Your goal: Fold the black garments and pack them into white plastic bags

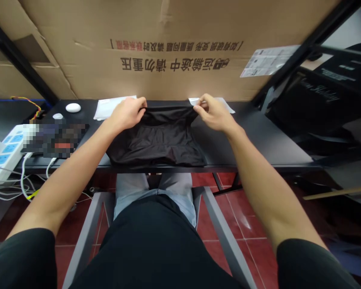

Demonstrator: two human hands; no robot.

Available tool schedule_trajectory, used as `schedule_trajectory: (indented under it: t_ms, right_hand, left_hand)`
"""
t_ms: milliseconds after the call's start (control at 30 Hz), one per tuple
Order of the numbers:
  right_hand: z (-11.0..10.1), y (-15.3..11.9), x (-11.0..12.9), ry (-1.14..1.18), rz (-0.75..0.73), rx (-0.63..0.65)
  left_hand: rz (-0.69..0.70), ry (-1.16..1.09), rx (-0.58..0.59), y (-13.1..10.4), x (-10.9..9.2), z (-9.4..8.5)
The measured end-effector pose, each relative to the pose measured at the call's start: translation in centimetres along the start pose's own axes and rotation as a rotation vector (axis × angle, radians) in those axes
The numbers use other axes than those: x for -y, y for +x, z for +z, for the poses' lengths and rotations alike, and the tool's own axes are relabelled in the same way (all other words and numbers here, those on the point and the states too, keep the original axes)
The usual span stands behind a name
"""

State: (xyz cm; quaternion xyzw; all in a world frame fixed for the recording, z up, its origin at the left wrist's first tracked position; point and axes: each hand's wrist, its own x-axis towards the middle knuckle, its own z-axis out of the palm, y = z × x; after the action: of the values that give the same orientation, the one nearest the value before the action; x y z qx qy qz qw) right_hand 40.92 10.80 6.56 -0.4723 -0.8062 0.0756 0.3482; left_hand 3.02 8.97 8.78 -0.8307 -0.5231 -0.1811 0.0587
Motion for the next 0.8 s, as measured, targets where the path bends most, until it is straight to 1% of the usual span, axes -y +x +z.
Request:
schedule_trajectory:
  t_ms: [100,167,233,300,333,400,467,533,600,667,733,800]
  right_hand:
    - [1.5,2.7,-1.8,0.008,0.097,-0.017]
    - [2.6,3.4,-2.1,-0.045,0.135,-0.036]
    - [3.4,2.9,-1.4,-0.124,0.128,-0.086]
    - [3.7,1.4,0.3,-0.171,0.07,-0.115]
    - [3.7,0.4,1.4,-0.17,0.031,-0.102]
    - [3.6,-1.7,3.8,-0.138,-0.049,0.007]
    - [3.5,-3.9,6.1,-0.107,-0.095,0.177]
    - [3.6,-5.9,7.7,-0.112,-0.066,0.361]
    - [4.0,-7.5,8.4,-0.157,0.012,0.495]
    - [4.3,-8.7,8.4,-0.211,0.065,0.55]
    - [4.4,-9.3,7.9,-0.238,0.06,0.548]
    - [3.9,-9.2,7.1,-0.215,0.022,0.523]
  left_hand:
    - [-0.052,-0.022,-0.016,1.8,0.3,0.9]
    - [-0.076,-0.022,-0.018,2.0,0.0,1.4]
    - [-0.097,-0.018,-0.043,1.1,-0.6,1.5]
    - [-0.106,-0.018,-0.068,-0.7,-1.3,1.2]
    - [-0.102,-0.022,-0.066,-2.0,-1.7,0.9]
    - [-0.085,-0.036,-0.019,-4.7,-2.3,0.3]
    - [-0.083,-0.037,0.064,-7.4,-2.7,-0.1]
    - [-0.118,-0.022,0.16,-9.6,-2.9,0.0]
    - [-0.168,-0.01,0.238,-11.1,-2.8,0.6]
    - [-0.196,-0.011,0.276,-11.8,-2.5,1.4]
    - [-0.194,-0.018,0.27,-12.1,-2.1,2.0]
    - [-0.177,-0.024,0.243,-12.2,-1.8,2.3]
